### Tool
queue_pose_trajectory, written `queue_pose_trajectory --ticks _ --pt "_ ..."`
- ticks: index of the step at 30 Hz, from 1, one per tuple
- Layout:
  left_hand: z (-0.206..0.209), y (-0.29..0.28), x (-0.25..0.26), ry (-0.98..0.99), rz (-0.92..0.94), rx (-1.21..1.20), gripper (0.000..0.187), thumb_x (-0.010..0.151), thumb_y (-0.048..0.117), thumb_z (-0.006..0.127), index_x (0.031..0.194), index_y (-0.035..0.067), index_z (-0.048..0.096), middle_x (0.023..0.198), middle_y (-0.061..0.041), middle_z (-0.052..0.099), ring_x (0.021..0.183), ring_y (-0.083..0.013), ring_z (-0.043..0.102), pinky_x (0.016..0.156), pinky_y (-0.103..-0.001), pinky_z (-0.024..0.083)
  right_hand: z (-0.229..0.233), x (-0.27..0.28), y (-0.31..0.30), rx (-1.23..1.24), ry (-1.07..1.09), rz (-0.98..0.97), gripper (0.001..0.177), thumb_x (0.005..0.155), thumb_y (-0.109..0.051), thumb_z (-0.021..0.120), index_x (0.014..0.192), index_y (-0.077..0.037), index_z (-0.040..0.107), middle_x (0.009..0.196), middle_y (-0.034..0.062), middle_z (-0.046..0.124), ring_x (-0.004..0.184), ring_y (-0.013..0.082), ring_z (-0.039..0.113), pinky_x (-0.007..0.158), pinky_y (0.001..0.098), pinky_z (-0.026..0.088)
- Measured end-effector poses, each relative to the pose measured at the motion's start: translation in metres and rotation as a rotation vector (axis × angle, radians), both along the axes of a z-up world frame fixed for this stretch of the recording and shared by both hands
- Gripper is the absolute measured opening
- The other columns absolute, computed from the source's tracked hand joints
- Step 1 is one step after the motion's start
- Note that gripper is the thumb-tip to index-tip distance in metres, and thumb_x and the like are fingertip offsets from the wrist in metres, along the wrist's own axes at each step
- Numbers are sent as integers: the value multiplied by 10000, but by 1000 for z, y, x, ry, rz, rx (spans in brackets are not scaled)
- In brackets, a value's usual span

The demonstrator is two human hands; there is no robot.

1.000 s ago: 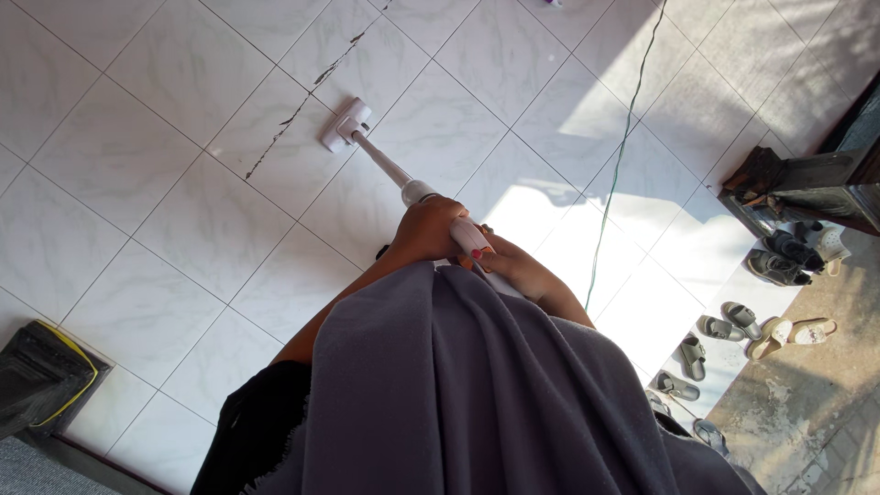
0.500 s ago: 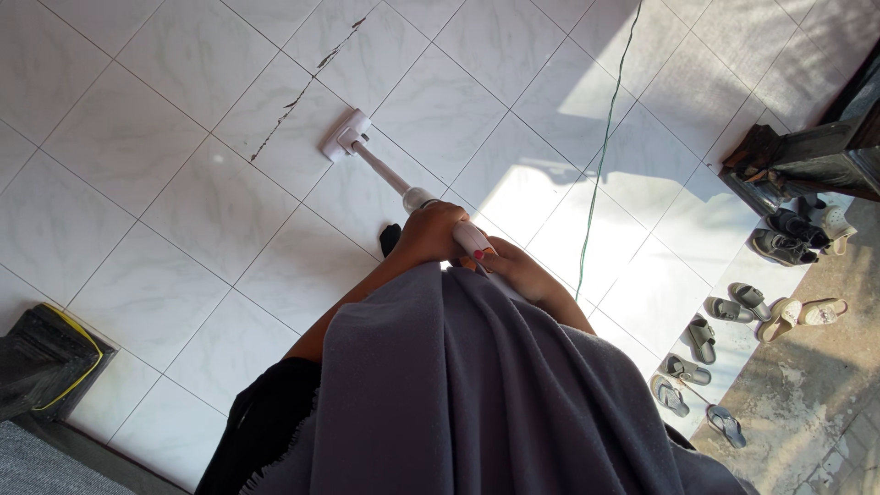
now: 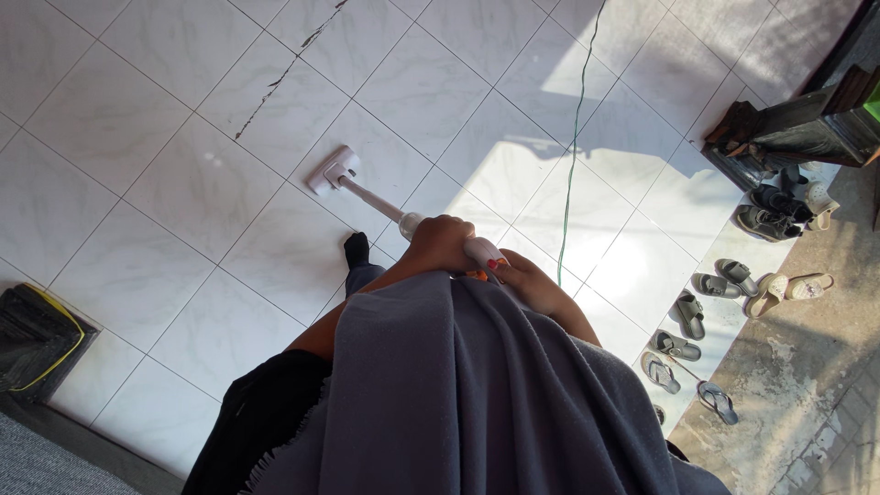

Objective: The person vacuums the tiled floor of an entryway by pushing and pulling the vacuum head across the surface, maneuvering around a broom, a mop bucket, and shoes on the ground.

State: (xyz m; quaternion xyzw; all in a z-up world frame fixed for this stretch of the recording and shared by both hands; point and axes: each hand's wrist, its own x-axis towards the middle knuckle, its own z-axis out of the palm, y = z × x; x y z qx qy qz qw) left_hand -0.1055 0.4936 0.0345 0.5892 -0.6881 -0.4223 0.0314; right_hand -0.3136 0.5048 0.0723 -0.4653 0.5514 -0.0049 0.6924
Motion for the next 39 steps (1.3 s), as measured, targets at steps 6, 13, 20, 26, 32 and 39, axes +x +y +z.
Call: queue_pose_trajectory --ticks 6,13,20,26,32,39 --pt "-4 22 13 69 158 -26 532 664 491 843 983 79 736 1009 -87 746 1033 -246 700 879 -419 537 -16 13 3 4 -57 34 637 920 -483 601 1374 -37 593 1179 157 699 1101 253 646 977 362 490" --pt "-35 43 47 107 275 -195 564 661 381 872 1114 81 722 1105 -96 736 1103 -270 679 949 -430 520 -40 45 3 -119 -139 163 590 953 -439 614 1351 -4 601 1166 106 702 1080 163 640 958 300 481" --pt "-45 69 117 98 455 -232 539 615 340 884 1062 87 722 1039 -87 748 1020 -282 704 832 -424 561 -49 132 6 -97 -208 288 546 985 -397 613 1347 12 591 965 98 646 827 161 579 756 335 497" --pt "-15 102 175 -20 471 -74 498 624 462 861 925 81 754 926 -96 763 889 -266 736 778 -406 562 -8 196 18 48 -84 330 559 982 -428 585 1320 17 597 921 165 652 761 208 628 712 355 524" --pt "-31 180 239 118 680 -91 507 658 448 855 1014 105 740 992 -86 757 956 -249 734 832 -393 564 -29 275 59 -7 -111 513 541 930 -395 585 1359 -64 564 1051 57 733 904 123 707 825 285 560" --pt "-60 233 316 127 794 -349 501 653 341 870 1060 84 729 1076 -110 748 1048 -293 707 884 -407 556 -45 355 110 145 -225 458 466 989 -311 582 1327 9 569 995 139 691 868 179 657 785 327 546"
